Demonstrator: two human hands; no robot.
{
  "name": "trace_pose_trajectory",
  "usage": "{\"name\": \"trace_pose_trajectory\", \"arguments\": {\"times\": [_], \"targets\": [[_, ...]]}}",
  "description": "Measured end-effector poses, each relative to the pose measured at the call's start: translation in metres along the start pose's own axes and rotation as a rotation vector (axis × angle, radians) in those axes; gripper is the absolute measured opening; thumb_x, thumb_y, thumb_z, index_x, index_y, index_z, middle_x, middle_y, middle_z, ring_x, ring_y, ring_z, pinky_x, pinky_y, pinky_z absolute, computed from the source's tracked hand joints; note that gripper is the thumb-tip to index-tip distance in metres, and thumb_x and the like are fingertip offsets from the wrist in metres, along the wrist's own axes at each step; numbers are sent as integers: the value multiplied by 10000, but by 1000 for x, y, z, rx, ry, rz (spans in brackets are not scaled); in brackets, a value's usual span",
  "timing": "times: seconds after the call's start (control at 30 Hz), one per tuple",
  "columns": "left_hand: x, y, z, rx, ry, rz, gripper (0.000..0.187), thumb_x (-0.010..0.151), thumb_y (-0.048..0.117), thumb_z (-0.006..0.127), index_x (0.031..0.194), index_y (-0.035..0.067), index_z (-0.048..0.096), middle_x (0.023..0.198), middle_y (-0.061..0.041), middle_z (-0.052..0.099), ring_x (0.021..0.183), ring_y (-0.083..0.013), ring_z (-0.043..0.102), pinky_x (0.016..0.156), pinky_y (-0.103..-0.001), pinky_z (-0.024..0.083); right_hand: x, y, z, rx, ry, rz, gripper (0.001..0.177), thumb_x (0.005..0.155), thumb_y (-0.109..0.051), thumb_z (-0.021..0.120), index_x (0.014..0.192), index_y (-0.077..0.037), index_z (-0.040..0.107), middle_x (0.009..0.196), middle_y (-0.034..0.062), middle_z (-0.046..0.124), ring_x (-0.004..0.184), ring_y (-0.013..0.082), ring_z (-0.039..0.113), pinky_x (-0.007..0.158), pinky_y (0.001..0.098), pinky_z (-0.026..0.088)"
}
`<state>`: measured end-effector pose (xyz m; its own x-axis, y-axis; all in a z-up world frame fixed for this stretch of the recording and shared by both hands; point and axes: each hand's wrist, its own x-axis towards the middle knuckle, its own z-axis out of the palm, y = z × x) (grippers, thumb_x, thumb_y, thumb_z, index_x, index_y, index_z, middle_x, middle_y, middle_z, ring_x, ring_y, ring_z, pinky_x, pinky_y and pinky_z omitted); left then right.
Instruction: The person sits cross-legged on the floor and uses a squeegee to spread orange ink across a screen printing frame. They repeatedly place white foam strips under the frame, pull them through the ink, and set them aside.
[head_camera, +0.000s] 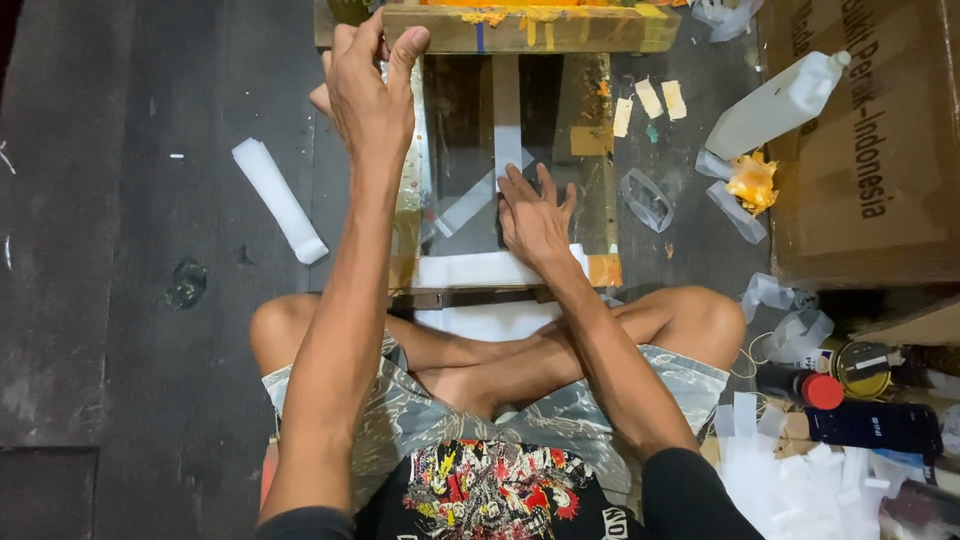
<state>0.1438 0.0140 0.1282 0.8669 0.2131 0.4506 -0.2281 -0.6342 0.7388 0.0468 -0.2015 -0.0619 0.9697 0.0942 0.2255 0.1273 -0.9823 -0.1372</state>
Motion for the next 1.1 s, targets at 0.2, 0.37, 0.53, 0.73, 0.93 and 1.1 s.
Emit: {"name": "trace_pose_trajectory", "arguments": {"times": [0.2, 0.37, 0.53, 0.73, 0.93, 1.1], "targets": [[0, -1, 1, 9, 8, 15, 557, 951, 719, 451, 1176, 303, 746, 878, 45, 451, 858, -181, 509, 783, -401, 270, 7, -7, -18, 114, -151, 74, 448, 1025, -337, 478, 1458, -288, 581, 1588, -139, 452, 1511, 305, 250, 1098, 753, 176], [-1, 4, -4, 0, -1, 13, 537, 949, 714, 447, 1094, 285, 737, 866, 48, 437, 851, -175, 498, 790, -398, 260, 7, -5, -15, 92, -123, 43, 445, 1022, -323, 494, 1453, -271, 592, 1584, -130, 461, 1489, 339, 286, 1065, 785, 212], [1, 3, -3, -2, -12, -8, 618, 924, 757, 416, 1167, 302, 756, 868, 51, 451, 858, -173, 504, 775, -391, 261, 9, -5, -20, 122, -186, 73, 472, 1021, -303, 450, 1485, -277, 534, 1612, -104, 425, 1495, 342, 310, 1095, 781, 193], [2, 0, -2, 3, -11, 11, 553, 955, 705, 460, 1177, 289, 747, 877, 38, 458, 861, -195, 501, 774, -409, 259, 6, -4, -8, 27, -117, 49, 470, 998, -336, 503, 1460, -310, 588, 1594, -157, 442, 1491, 317, 302, 1093, 740, 194], [4, 4, -3, 13, -15, 6, 560, 942, 720, 445, 1134, 290, 749, 873, 37, 467, 868, -197, 516, 784, -417, 275, 8, -7, -20, 78, -197, 58, 516, 960, -275, 522, 1476, -273, 556, 1603, -119, 437, 1501, 350, 268, 1089, 765, 174], [4, 5, -4, 11, 5, 22, 541, 948, 708, 458, 1103, 275, 744, 870, 36, 466, 862, -185, 524, 793, -414, 279, 4, -3, -5, 27, -107, 39, 490, 978, -323, 522, 1464, -331, 573, 1603, -169, 424, 1500, 285, 275, 1097, 738, 190]]}}
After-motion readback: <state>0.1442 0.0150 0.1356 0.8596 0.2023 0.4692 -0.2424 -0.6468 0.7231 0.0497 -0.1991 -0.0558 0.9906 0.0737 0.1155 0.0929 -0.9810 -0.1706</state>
